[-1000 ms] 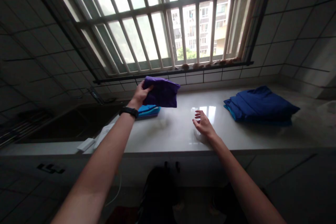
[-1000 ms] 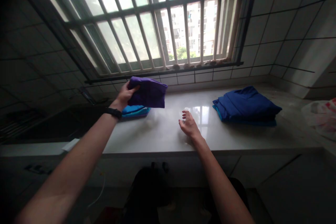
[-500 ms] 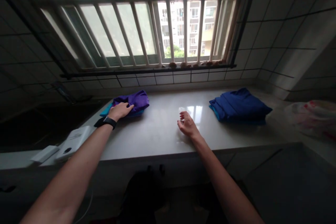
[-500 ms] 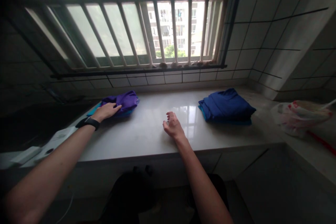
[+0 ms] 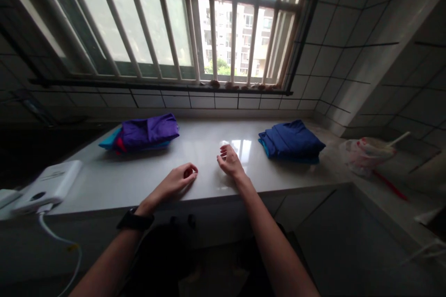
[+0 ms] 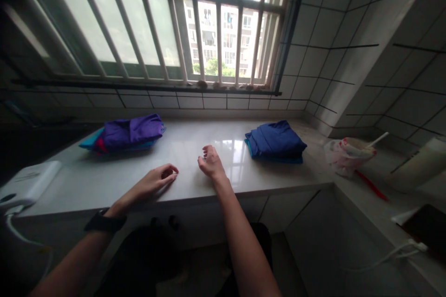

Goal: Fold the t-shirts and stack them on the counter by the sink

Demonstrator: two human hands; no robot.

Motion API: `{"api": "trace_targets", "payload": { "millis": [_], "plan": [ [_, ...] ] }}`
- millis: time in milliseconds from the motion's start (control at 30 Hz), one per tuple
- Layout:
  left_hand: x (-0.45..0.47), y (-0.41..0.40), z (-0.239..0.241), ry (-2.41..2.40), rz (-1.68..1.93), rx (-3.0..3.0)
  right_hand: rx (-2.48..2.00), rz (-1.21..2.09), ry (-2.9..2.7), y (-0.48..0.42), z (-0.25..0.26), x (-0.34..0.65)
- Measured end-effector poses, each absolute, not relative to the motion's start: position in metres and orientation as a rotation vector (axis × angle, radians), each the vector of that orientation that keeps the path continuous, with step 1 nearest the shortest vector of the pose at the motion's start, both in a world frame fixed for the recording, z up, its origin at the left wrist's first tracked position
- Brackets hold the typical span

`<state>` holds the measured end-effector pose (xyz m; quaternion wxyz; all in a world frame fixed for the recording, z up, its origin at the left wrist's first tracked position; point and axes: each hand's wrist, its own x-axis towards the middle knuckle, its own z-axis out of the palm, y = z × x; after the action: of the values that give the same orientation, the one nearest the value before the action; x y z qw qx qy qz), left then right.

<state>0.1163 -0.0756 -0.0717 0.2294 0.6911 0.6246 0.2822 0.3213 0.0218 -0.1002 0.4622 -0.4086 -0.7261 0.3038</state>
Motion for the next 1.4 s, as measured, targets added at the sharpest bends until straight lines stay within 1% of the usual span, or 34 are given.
{"api": "trace_targets", "payload": {
  "millis": [133,200,367,433,533,633,800,967,1033,1167,1267,1400],
  "plan": [
    [0.109,-0.076,-0.077,1.626,0.887,1.817,-1.051,0.787,-1.797,0.017,-0.094,0.319],
    [0.110,-0.076,-0.076,1.642,0.892,1.813,-1.174,0.782,-1.867,0.017,-0.085,0.318],
    [0.114,-0.078,-0.077,1.642,0.872,1.850,-1.498,0.772,-2.027,0.043,-0.028,0.350],
    [0.113,-0.077,-0.079,1.636,0.887,1.841,-1.617,0.669,-1.990,0.061,-0.001,0.381],
    [0.111,-0.075,-0.081,1.631,0.889,1.841,-1.877,0.370,-1.834,0.080,0.025,0.437],
    [0.110,-0.073,-0.084,1.617,0.884,1.852,-2.145,0.175,-1.667,0.084,0.027,0.484],
    [0.110,-0.072,-0.085,1.614,0.888,1.863,-2.304,0.114,-1.794,0.082,0.026,0.508],
    [0.111,-0.072,-0.084,1.604,0.894,1.856,-2.184,0.015,-1.902,0.079,0.067,0.476],
    [0.110,-0.071,-0.084,1.598,0.902,1.844,-2.013,-0.045,-1.937,0.074,0.088,0.459],
    [0.108,-0.069,-0.088,1.593,0.961,1.797,-1.508,-0.160,-1.932,0.062,0.117,0.428],
    [0.108,-0.068,-0.092,1.548,1.031,1.726,-1.261,-0.259,-2.049,0.051,0.128,0.406],
    [0.110,-0.067,-0.096,1.486,1.117,1.578,-1.237,-0.229,-2.294,0.030,0.126,0.378]
  ]
}}
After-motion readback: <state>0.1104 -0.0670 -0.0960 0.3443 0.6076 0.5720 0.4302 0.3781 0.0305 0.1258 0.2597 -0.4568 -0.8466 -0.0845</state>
